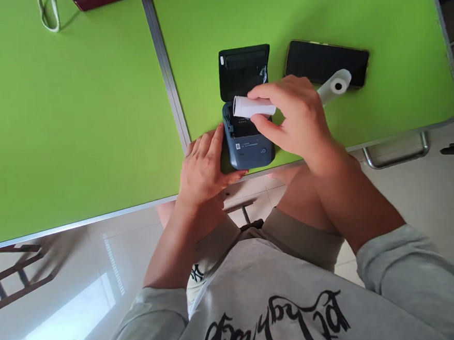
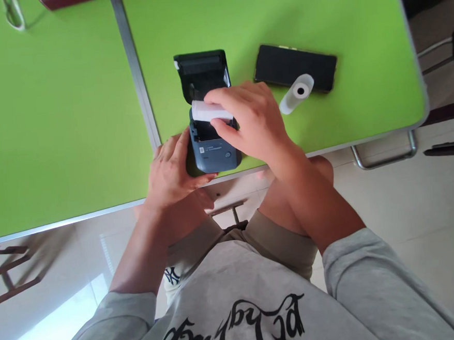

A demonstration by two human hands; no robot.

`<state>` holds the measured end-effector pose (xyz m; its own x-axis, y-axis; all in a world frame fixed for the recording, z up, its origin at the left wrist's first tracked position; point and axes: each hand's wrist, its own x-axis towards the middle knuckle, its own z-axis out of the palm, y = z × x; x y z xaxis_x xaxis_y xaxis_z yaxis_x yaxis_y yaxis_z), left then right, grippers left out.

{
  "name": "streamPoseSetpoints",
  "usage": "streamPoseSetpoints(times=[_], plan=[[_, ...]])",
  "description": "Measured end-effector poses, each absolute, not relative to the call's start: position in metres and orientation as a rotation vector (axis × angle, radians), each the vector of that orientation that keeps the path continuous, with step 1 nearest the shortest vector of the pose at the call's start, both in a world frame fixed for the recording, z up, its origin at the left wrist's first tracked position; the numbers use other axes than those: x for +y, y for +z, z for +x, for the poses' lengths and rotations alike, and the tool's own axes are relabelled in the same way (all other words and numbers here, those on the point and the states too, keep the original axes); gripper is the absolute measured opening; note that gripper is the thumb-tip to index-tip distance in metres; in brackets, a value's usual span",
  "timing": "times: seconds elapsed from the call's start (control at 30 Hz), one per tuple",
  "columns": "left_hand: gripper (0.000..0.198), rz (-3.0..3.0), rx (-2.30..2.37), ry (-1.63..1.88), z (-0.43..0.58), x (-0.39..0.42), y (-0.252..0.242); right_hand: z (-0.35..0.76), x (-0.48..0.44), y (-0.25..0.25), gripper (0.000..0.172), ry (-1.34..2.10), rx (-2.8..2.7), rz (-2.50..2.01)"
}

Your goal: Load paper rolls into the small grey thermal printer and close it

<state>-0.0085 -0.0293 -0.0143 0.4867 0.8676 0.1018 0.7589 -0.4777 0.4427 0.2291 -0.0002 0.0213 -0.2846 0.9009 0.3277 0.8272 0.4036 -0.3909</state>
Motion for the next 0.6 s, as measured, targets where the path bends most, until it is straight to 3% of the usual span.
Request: streamPoseSetpoints(times=[0.2,0.47,0.6], plan=[[0.108,2.42,1.346,0.448,-0.009,-0.031,-0.015,0.233,0.012,0.017,0.013,0.179,-2.245,-1.425],[0.108,2.411,1.358,0.416,-0.007,-0.031,-0.014,0.235,0.015,0.016,0.014,0.308,-2.201,-1.446],[0.106,2.408,1.365,0.407,-0.006,-0.031,-0.013,0.23,0.011,0.028,0.012,0.192,-2.221,-1.423]])
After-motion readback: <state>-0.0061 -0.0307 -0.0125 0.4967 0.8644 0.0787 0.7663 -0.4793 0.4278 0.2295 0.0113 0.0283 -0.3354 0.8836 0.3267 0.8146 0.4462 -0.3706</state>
